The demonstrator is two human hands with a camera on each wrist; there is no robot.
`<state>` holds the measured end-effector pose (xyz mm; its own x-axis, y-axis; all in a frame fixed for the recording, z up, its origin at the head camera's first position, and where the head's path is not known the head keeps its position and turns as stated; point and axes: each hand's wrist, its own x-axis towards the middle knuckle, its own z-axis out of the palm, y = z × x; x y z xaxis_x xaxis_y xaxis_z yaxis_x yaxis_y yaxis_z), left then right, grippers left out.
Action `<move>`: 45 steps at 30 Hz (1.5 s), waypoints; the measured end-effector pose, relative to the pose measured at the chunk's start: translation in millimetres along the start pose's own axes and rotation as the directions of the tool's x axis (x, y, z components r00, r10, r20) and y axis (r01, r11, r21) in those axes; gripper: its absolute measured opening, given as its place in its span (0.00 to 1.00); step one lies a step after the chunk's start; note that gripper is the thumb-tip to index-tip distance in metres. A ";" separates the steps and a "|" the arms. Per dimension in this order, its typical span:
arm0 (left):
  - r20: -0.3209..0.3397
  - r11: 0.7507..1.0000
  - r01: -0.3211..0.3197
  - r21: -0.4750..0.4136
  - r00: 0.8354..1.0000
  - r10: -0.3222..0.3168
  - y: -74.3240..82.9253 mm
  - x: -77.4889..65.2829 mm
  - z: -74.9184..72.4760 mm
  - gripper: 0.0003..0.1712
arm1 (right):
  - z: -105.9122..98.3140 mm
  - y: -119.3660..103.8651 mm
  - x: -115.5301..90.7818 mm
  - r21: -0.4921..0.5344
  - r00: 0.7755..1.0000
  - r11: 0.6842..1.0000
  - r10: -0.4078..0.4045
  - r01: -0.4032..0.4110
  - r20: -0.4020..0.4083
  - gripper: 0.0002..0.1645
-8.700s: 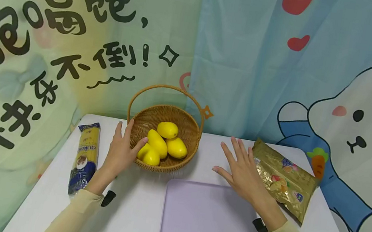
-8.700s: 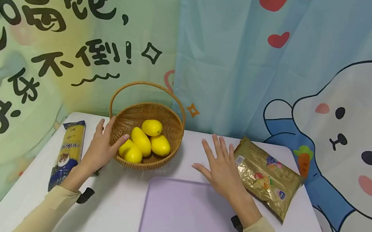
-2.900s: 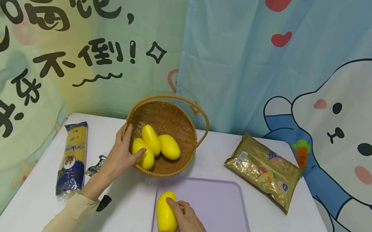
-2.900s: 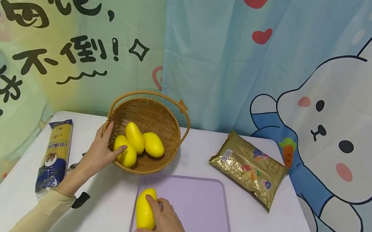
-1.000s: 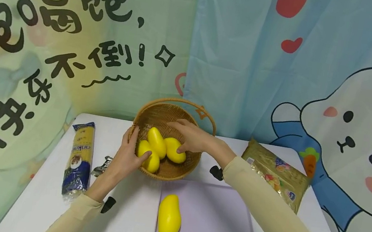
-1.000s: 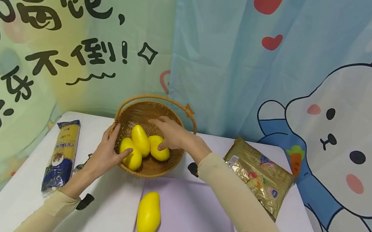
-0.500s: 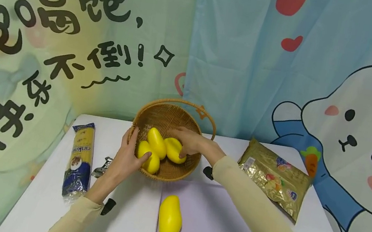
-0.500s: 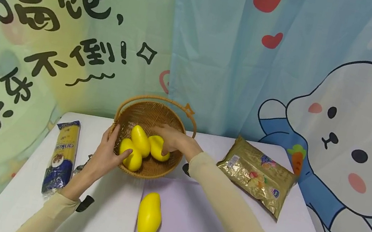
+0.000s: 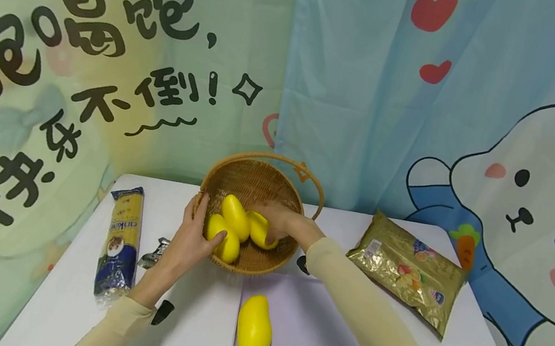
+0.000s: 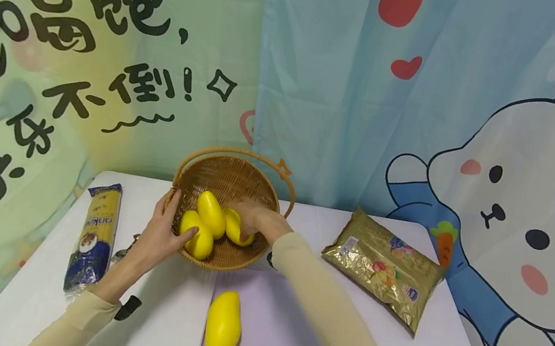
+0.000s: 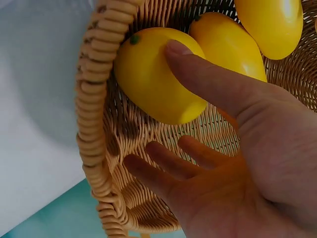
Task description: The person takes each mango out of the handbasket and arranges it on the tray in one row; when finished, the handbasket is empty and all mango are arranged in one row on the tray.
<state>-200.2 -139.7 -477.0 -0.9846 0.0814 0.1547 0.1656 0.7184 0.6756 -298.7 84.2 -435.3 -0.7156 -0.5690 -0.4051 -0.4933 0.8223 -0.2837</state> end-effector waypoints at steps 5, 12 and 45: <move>-0.002 1.000 -0.001 0.001 1.000 0.001 1.1 -2.2 1.6 0.57 | 7.1 0.8 0.9 0.005 1.000 1.000 -0.008 0.008 0.014 0.56; -0.020 1.000 -0.021 0.012 1.000 0.022 2.3 -2.8 4.0 0.56 | 16.2 0.8 -1.3 0.030 1.000 0.999 0.023 -0.023 -0.003 0.54; -0.017 1.000 -0.004 -0.003 1.000 0.004 3.4 -3.2 0.2 0.56 | -21.3 5.0 -76.4 0.137 0.967 0.984 -0.081 0.117 -0.241 0.55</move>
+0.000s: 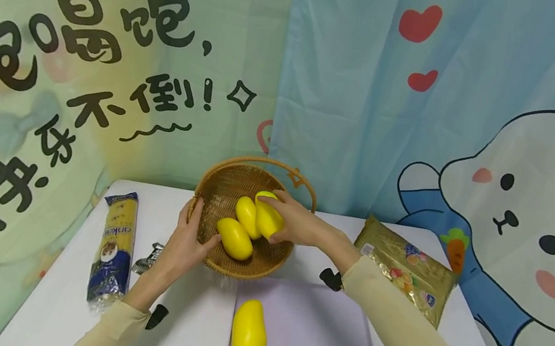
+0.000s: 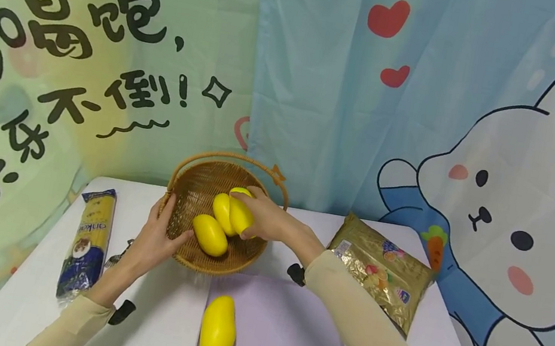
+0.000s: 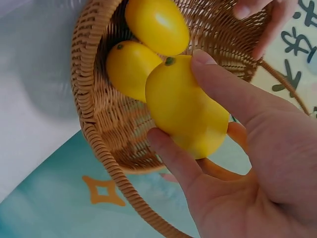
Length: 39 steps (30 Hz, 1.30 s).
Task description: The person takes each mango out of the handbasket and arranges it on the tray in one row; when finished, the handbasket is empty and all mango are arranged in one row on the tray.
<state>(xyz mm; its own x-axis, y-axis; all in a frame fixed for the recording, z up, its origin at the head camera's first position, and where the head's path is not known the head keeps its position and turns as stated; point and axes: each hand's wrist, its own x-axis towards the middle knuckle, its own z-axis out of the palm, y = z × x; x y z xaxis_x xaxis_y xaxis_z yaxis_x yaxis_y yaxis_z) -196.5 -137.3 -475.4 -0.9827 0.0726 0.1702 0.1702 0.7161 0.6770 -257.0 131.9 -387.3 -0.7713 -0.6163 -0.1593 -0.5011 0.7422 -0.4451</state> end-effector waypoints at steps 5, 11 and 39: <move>0.003 1.000 -0.004 0.002 1.000 0.004 -1.5 2.1 -0.5 0.56 | -0.2 -3.8 -20.7 0.002 0.999 0.999 -0.038 0.038 -0.028 0.55; 0.021 1.000 0.002 -0.004 1.000 -0.002 -2.9 1.2 -0.2 0.57 | 2.8 -6.0 -50.7 0.013 0.994 0.997 -0.078 0.079 -0.072 0.55; 0.030 1.000 0.010 -0.014 1.000 -0.009 0.6 2.9 -1.9 0.57 | 94.9 16.5 -140.9 0.441 1.000 0.898 0.015 -0.008 -0.011 0.54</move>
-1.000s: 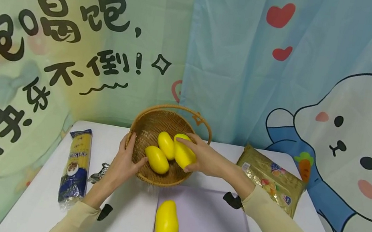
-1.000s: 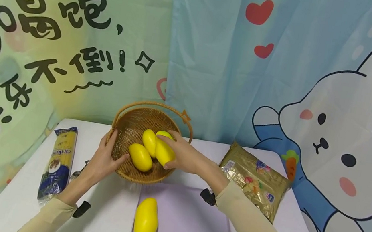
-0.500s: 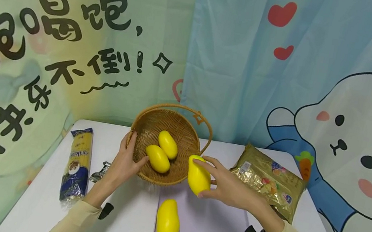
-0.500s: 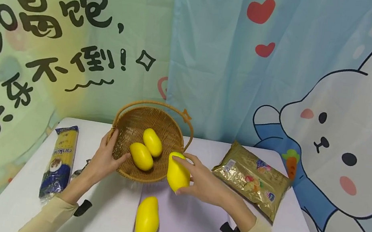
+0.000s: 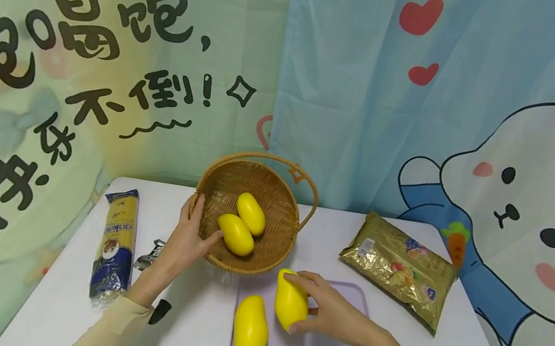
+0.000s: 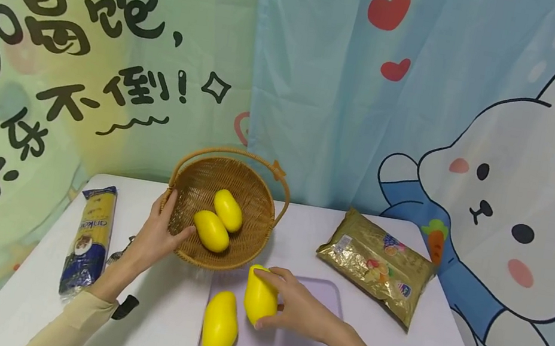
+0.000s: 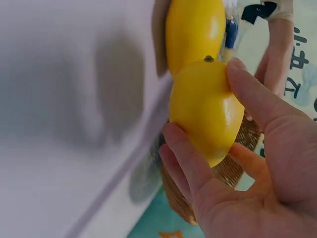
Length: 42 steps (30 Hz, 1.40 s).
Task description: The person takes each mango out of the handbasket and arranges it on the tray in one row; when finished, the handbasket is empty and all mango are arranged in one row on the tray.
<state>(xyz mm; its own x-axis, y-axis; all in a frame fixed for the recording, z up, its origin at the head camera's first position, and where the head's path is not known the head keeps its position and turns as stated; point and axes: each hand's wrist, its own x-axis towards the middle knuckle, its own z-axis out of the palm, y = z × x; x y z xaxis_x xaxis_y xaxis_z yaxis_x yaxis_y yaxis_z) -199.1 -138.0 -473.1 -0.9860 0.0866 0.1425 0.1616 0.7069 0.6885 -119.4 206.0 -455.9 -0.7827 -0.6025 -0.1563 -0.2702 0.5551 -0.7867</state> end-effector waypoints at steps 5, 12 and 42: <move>-0.011 1.000 -0.001 -0.001 1.000 0.001 1.2 -0.6 0.1 0.57 | 13.4 10.1 -0.5 0.026 0.999 0.999 0.019 -0.019 0.033 0.54; -0.009 1.000 0.002 -0.003 1.000 -0.002 0.5 -1.3 -0.9 0.57 | 24.5 16.0 -0.3 0.030 0.998 0.999 0.045 -0.046 0.036 0.54; -0.005 1.000 0.003 0.003 1.000 -0.003 -0.2 -0.8 1.0 0.57 | 29.7 9.3 -1.8 -0.158 0.997 0.985 0.069 -0.073 -0.033 0.60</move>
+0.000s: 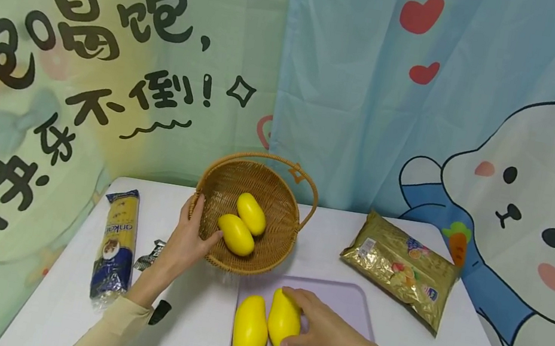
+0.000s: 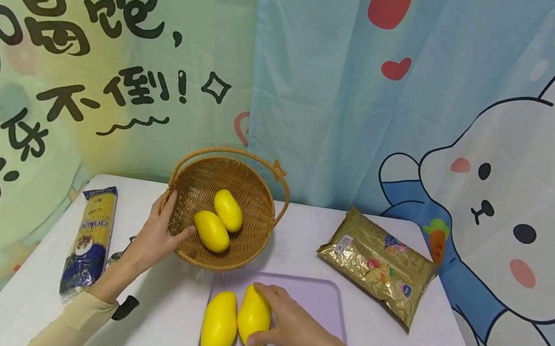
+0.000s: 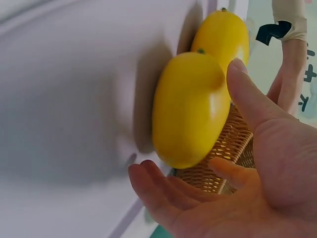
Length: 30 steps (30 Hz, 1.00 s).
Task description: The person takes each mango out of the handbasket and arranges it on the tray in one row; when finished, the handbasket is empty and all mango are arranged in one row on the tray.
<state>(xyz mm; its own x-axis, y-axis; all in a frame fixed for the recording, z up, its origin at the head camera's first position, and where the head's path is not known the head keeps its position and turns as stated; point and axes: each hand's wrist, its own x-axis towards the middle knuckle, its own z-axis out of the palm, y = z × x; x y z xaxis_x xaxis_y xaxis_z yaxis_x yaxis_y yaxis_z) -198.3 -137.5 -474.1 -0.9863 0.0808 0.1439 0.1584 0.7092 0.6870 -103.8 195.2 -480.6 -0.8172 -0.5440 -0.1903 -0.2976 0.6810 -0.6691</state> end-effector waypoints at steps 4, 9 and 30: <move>0.001 1.000 0.000 0.003 1.000 0.000 0.3 0.9 -0.9 0.57 | -10.2 -3.3 3.7 -0.006 0.999 1.000 0.027 -0.028 -0.026 0.59; -0.005 1.000 -0.008 0.013 1.000 0.008 -0.4 2.6 -1.6 0.57 | -31.0 -13.0 11.1 -0.034 0.994 0.999 0.006 -0.009 -0.105 0.55; -0.014 1.000 -0.019 0.007 1.000 0.019 -0.9 0.7 0.7 0.56 | -104.0 -67.5 96.8 -0.194 0.968 0.964 -0.209 0.181 -0.135 0.51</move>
<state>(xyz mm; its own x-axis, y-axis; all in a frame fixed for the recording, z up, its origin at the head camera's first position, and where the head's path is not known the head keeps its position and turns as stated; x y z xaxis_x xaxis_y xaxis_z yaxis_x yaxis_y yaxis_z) -199.2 -137.7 -475.1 -0.9823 0.0845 0.1674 0.1770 0.7121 0.6794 -214.2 147.6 -379.2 -0.7961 -0.6028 0.0528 -0.5305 0.6533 -0.5401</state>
